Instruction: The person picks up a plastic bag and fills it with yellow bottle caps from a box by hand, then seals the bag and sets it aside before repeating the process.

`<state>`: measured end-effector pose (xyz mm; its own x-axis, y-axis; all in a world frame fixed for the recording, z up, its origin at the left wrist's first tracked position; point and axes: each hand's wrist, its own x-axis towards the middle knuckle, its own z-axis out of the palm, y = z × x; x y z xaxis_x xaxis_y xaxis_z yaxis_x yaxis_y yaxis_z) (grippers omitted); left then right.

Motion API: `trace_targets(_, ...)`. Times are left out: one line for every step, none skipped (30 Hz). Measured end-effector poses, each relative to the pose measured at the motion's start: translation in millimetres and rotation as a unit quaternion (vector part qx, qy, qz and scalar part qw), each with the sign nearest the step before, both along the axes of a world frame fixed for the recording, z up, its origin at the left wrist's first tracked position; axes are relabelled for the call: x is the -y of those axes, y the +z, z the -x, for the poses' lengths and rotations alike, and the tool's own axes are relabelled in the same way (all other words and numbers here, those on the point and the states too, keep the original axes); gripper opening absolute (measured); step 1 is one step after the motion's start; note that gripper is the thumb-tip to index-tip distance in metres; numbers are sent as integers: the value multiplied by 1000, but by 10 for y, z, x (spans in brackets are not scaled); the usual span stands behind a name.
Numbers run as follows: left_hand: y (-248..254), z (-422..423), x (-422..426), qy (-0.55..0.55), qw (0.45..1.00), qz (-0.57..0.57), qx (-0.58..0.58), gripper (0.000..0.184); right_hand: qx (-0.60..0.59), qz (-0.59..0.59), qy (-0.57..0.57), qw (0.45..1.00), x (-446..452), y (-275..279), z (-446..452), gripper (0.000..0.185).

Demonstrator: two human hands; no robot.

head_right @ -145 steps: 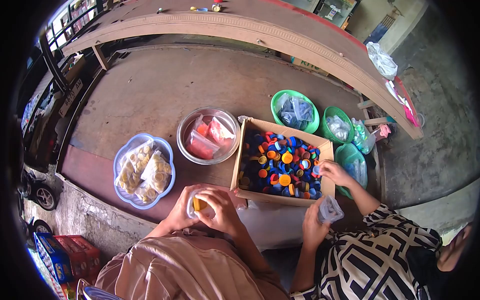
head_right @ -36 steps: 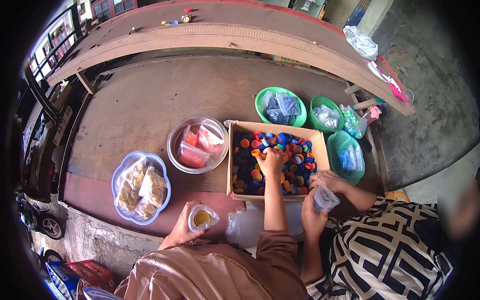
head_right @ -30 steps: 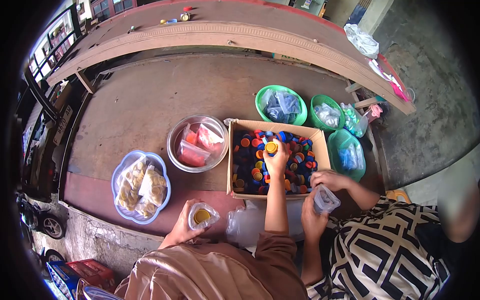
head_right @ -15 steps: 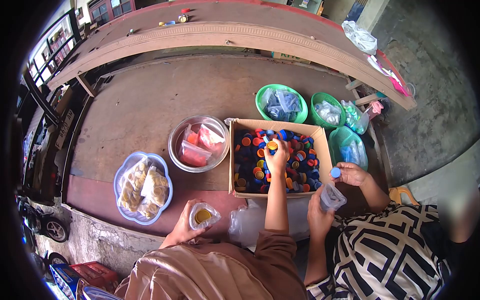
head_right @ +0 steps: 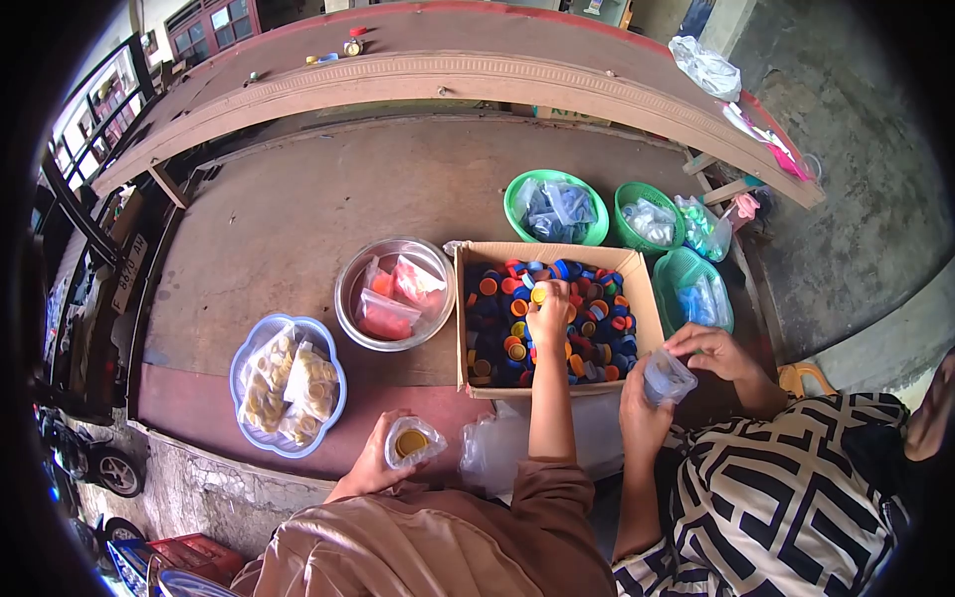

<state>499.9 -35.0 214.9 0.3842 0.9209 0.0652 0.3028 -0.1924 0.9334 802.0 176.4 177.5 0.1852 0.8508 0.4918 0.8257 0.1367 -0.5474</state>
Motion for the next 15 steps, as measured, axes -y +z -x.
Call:
trace_targets(2,3,1,2,1000,2,-1,79,3,-8,-3,1000,21,34,15,41)
trace_targets(4,2,-3,4,1000,4,-1,79,7,-16,-5,1000,36,80,33,41)
trace_targets(11,0,-11,5,1000,0,3,79,9,-26,-8,1000,32,115,49,41)
trace_targets(21,1,-14,6,1000,-3,6,79,-12,-38,-2,999,5,90,40,42)
trace_targets(24,0,-7,7,1000,-5,10,79,-34,-48,4,998,-14,49,25,43)
trace_targets(20,0,-2,6,1000,-4,10,79,-55,-58,9,997,-25,12,8,44)
trace_targets(15,2,-2,6,1000,-3,9,79,-102,-47,14,994,-25,20,9,45)
trace_targets(11,4,-1,6,1000,-2,8,78,-149,-36,19,988,-26,29,10,46)
trace_targets(2,6,-2,6,1000,0,7,78,-196,-26,24,980,-26,39,12,48)
trace_targets(-9,7,-8,6,1000,1,6,78,-160,-51,26,985,-27,50,6,48)
trace_targets(-16,8,-16,6,1000,3,4,78,-123,-76,28,989,-27,64,-8,47)
trace_targets(-19,12,-24,9,1000,-4,0,77,-86,-101,29,991,-21,73,-24,47)
trace_targets(-21,17,-36,12,1000,-9,-3,75,-176,-91,48,979,-56,18,-34,49)
trace_targets(-22,16,-39,15,1000,-13,-6,74,-266,-80,66,958,-116,-72,-29,50)
trace_targets(-12,10,-39,19,1000,-9,-11,74,-353,-69,84,929,-168,-148,-47,52)
